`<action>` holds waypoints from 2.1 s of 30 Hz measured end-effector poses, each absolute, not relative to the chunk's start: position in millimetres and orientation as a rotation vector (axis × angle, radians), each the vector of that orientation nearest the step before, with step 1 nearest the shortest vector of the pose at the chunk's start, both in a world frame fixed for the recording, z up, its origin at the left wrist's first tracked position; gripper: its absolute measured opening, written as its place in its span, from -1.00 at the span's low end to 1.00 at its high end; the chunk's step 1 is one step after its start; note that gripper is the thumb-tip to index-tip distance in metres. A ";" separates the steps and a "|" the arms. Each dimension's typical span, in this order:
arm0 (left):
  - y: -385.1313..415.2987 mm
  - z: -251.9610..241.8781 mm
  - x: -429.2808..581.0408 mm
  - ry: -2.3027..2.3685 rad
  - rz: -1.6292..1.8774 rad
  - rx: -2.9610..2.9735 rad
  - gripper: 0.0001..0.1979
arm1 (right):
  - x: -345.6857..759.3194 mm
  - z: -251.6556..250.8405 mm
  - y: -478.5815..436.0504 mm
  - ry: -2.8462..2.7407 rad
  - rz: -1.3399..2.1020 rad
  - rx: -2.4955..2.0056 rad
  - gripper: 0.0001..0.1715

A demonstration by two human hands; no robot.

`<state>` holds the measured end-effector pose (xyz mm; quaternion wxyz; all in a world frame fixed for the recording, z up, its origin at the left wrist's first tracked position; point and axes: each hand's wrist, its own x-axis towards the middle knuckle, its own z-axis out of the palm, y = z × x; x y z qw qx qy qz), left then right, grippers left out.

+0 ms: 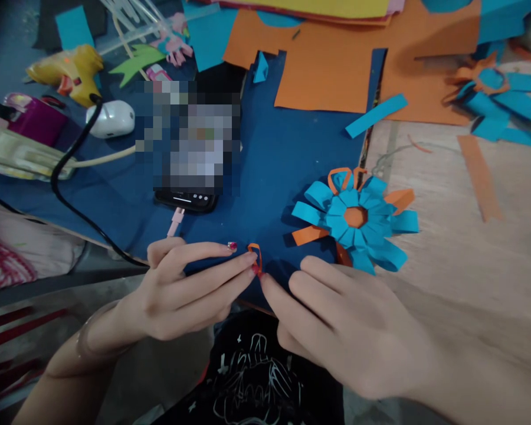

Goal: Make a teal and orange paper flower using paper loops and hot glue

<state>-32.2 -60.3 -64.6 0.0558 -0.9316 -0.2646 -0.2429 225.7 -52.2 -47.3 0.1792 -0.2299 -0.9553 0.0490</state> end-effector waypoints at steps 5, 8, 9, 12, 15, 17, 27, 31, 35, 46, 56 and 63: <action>-59.7 -64.4 -31.3 -0.783 -0.712 -2.804 -0.79 | 224.9 -49.7 -51.3 -2.721 0.120 -0.653 -0.70; -59.4 -63.8 -31.0 -0.775 -0.689 -2.788 -0.78 | 225.8 -50.6 -51.1 -2.719 0.101 -0.646 -0.70; -59.2 -63.4 -31.0 -0.770 -0.688 -2.788 -0.78 | 226.2 -50.5 -51.2 -2.720 0.104 -0.642 -0.71; -58.8 -62.1 -30.7 -0.764 -0.707 -2.799 -0.79 | 227.2 -49.7 -51.8 -2.723 0.121 -0.647 -0.71; -58.3 -60.8 -30.2 -0.783 -0.755 -2.826 -0.82 | 226.6 -49.0 -52.3 -2.729 0.125 -0.655 -0.70; -58.3 -60.6 -30.0 -0.787 -0.765 -2.839 -0.82 | 225.7 -49.0 -52.3 -2.734 0.112 -0.661 -0.70; -59.5 -61.5 -32.2 -0.763 -0.699 -2.804 -0.77 | 225.3 -48.7 -51.8 -2.734 0.089 -0.659 -0.71; -60.5 -65.8 -34.0 -0.792 -0.725 -2.833 -0.73 | 226.5 -49.1 -51.6 -2.725 0.108 -0.660 -0.71; -62.0 -67.5 -30.5 -0.889 -0.883 -2.890 -0.71 | 227.7 -47.8 -51.2 -2.687 0.146 -0.683 -0.71; -60.1 -51.8 -3.2 -1.517 -0.887 -2.797 -0.79 | 221.3 -52.1 -52.5 -2.647 0.018 -0.685 -0.76; -52.5 -51.6 2.3 -1.559 -0.964 -2.846 -0.90 | 223.1 -49.1 -54.3 -2.498 0.112 -0.743 -0.68; -56.5 -34.6 0.8 -1.569 -1.173 -2.787 -0.94 | 223.9 -36.1 -53.9 -2.301 0.247 -0.805 -0.67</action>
